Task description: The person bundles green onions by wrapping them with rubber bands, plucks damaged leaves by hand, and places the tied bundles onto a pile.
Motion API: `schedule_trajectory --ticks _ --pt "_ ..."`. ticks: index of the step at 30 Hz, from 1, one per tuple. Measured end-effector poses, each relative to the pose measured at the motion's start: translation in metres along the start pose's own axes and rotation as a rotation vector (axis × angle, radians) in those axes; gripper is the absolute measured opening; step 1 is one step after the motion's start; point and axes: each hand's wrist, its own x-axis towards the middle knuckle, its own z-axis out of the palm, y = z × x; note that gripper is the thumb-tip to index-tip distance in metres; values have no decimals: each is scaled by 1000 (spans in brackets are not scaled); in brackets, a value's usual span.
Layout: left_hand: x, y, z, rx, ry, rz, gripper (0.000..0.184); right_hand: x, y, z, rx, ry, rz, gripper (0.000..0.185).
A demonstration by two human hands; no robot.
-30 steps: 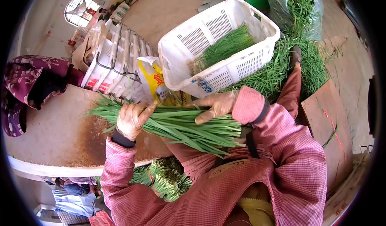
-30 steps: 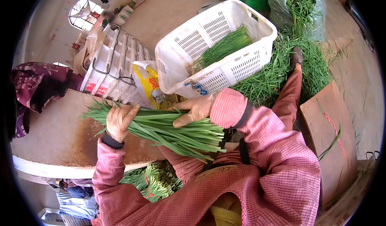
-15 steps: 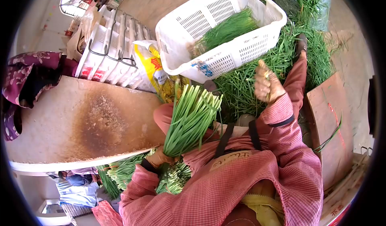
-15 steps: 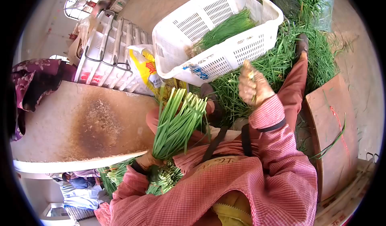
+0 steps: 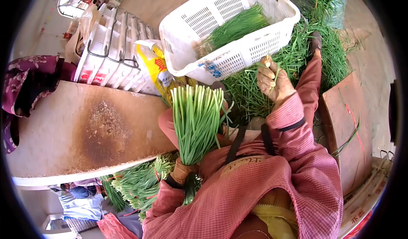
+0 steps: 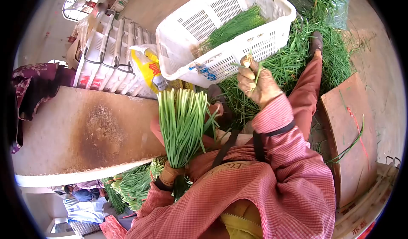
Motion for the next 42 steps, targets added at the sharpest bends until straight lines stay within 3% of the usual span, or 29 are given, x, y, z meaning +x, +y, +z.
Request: schedule_trajectory --ticks 1,2,3,5,6,10,12,13,14,18,19,20,21,22,23,24,25,26,28,30,32,34,35,36,37,38,39,40,42 --pt "1 3 -1 -4 7 6 43 -3 -7 19 -406 313 219 29" --pt "3 8 0 -15 15 22 43 -6 9 12 -474 154 238 33" --pt "5 13 -1 -24 26 38 43 -14 31 12 -767 117 304 35" --pt "10 25 -3 -43 56 69 43 -28 73 11 -871 79 475 34" --pt "12 33 -5 -58 84 83 44 -31 85 10 -679 68 574 31" --pt "16 69 -42 -154 264 132 45 -61 42 28 -669 -220 770 29" --pt "17 77 -62 -223 379 131 45 -65 8 7 -705 -360 1166 31" --pt "19 73 -71 -261 436 98 45 -56 4 10 -713 -373 1164 31" --pt "22 68 -79 -298 487 65 44 -48 -1 14 -1039 -314 1008 39" --pt "42 89 -83 -509 511 146 36 -15 -39 39 -2182 71 130 83" --pt "43 93 -85 -274 527 216 33 4 -40 74 -1474 -100 228 89" --pt "48 97 -86 -39 540 296 31 26 -23 47 -1092 -541 -81 86" --pt "54 99 -85 -12 546 328 26 34 -7 57 -1098 -538 -93 86" --pt "58 100 -87 -9 544 336 26 40 16 74 -1074 -375 145 82" --pt "60 102 -92 -302 488 291 25 40 31 84 -1035 -213 380 80" --pt "62 103 -96 -594 429 245 23 31 28 100 -1012 -198 418 69" --pt "60 109 -97 -232 465 256 18 14 40 92 -1051 -153 362 47" --pt "61 102 -104 -231 473 258 18 -4 51 90 -1166 -168 150 29" --pt "53 87 -111 -161 205 105 27 -24 72 72 -1372 -132 -338 17" --pt "55 89 -104 -216 119 82 27 -31 70 68 -1134 20 -90 10" --pt "56 98 -95 -215 60 119 27 -25 65 50 -805 13 146 18" --pt "54 112 -88 -272 30 119 26 -15 61 42 -804 -100 174 24" --pt "52 117 -87 -598 106 -29 27 -14 52 41 -928 -136 330 28" --pt "51 122 -87 -918 182 -183 28 -12 53 35 -646 -228 331 31" --pt "49 126 -88 -918 180 -189 28 -11 54 32 -801 -236 334 35" --pt "46 129 -89 -504 208 -27 35 -7 56 30 -955 -242 339 40" --pt "44 132 -90 -89 225 132 42 -3 50 46 -1089 -87 499 43" --pt "43 132 -91 329 237 292 50 -1 71 17 -750 98 505 39" --pt "45 130 -97 301 235 249 40 -8 80 17 -433 253 487 35"
